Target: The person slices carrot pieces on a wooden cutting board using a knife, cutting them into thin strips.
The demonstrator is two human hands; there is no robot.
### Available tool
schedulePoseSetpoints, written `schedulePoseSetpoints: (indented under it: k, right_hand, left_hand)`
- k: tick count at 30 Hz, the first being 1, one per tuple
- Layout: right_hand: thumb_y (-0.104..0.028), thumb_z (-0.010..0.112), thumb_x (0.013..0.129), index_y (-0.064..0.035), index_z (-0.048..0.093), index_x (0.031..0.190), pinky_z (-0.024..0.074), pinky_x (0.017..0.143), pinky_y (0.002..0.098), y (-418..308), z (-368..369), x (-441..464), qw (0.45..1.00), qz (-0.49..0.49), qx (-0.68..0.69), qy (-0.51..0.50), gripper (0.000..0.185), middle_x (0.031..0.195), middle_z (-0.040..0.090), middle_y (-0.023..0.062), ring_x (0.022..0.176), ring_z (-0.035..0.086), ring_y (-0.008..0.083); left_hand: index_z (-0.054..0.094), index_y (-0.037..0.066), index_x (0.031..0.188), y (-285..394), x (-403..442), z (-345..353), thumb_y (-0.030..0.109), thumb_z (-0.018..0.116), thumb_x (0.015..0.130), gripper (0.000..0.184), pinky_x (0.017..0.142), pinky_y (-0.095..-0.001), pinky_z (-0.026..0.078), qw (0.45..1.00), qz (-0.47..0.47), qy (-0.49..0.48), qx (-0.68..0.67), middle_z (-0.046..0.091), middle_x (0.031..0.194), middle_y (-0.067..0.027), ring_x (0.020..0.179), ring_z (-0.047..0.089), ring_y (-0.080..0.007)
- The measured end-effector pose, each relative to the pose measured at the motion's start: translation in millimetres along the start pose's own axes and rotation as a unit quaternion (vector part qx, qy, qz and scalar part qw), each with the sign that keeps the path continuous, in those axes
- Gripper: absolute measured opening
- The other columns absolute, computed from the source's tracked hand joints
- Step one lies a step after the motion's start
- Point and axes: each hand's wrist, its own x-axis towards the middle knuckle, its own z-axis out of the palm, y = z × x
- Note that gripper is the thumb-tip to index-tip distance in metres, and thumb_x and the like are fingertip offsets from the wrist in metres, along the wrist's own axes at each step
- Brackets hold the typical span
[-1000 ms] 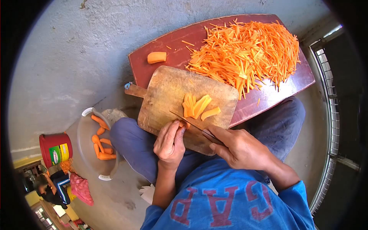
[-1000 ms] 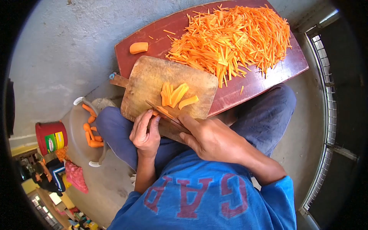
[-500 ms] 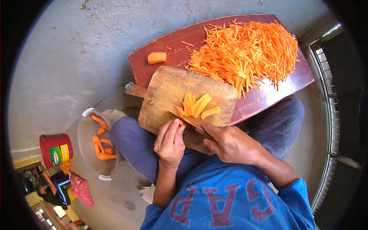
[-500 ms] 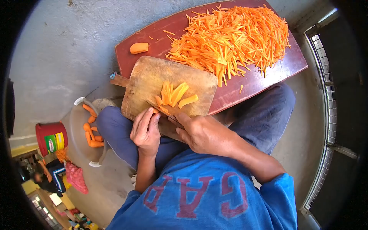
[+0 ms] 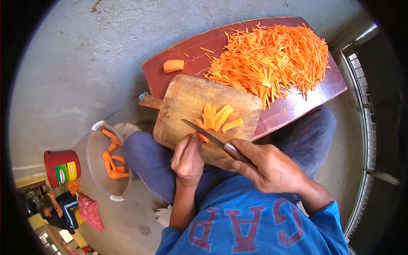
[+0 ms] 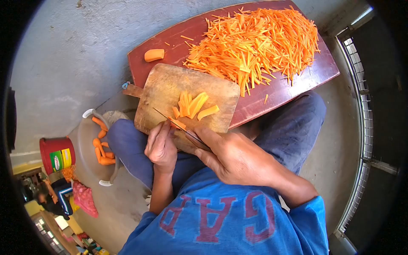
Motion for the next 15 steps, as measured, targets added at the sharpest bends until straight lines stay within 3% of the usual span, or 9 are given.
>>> schedulePoseSetpoints:
  k: [11, 14, 15]
  right_hand:
    - [-0.011, 0.073, 0.106, 0.0078, 0.048, 0.159, 0.0580, 0.074, 0.0625, 29, 24, 12, 0.997, 0.029, -0.054, -0.043, 0.061, 0.086, 0.071, 0.0377, 0.085, 0.075, 0.0573]
    - [-0.008, 0.071, 0.107, 0.0010, 0.053, 0.160, 0.0610, 0.088, 0.0594, 30, 29, 16, 0.996, 0.068, -0.034, -0.052, 0.057, 0.111, 0.077, 0.0355, 0.103, 0.076, 0.0549]
    - [-0.008, 0.071, 0.107, 0.0002, 0.053, 0.161, 0.0613, 0.088, 0.0589, 31, 30, 16, 0.996, 0.060, -0.044, -0.049, 0.058, 0.112, 0.077, 0.0344, 0.102, 0.076, 0.0545]
  left_hand:
    - [0.084, -0.004, 0.125, -1, 3, 1, -0.014, 0.087, 0.092, 0.034, 0.090, -0.0405, 0.067, 1.000, 0.014, 0.009, -0.011, 0.083, 0.114, -0.0201, 0.100, 0.083, -0.0339]
    - [0.084, -0.004, 0.124, -2, 1, 0, -0.011, 0.087, 0.094, 0.031, 0.089, -0.0402, 0.067, 1.000, 0.016, 0.009, -0.016, 0.083, 0.114, -0.0202, 0.099, 0.083, -0.0339]
    - [0.084, -0.005, 0.123, -2, 1, 0, -0.010, 0.087, 0.095, 0.029, 0.089, -0.0401, 0.067, 1.000, 0.012, 0.010, -0.010, 0.083, 0.114, -0.0202, 0.099, 0.082, -0.0340]
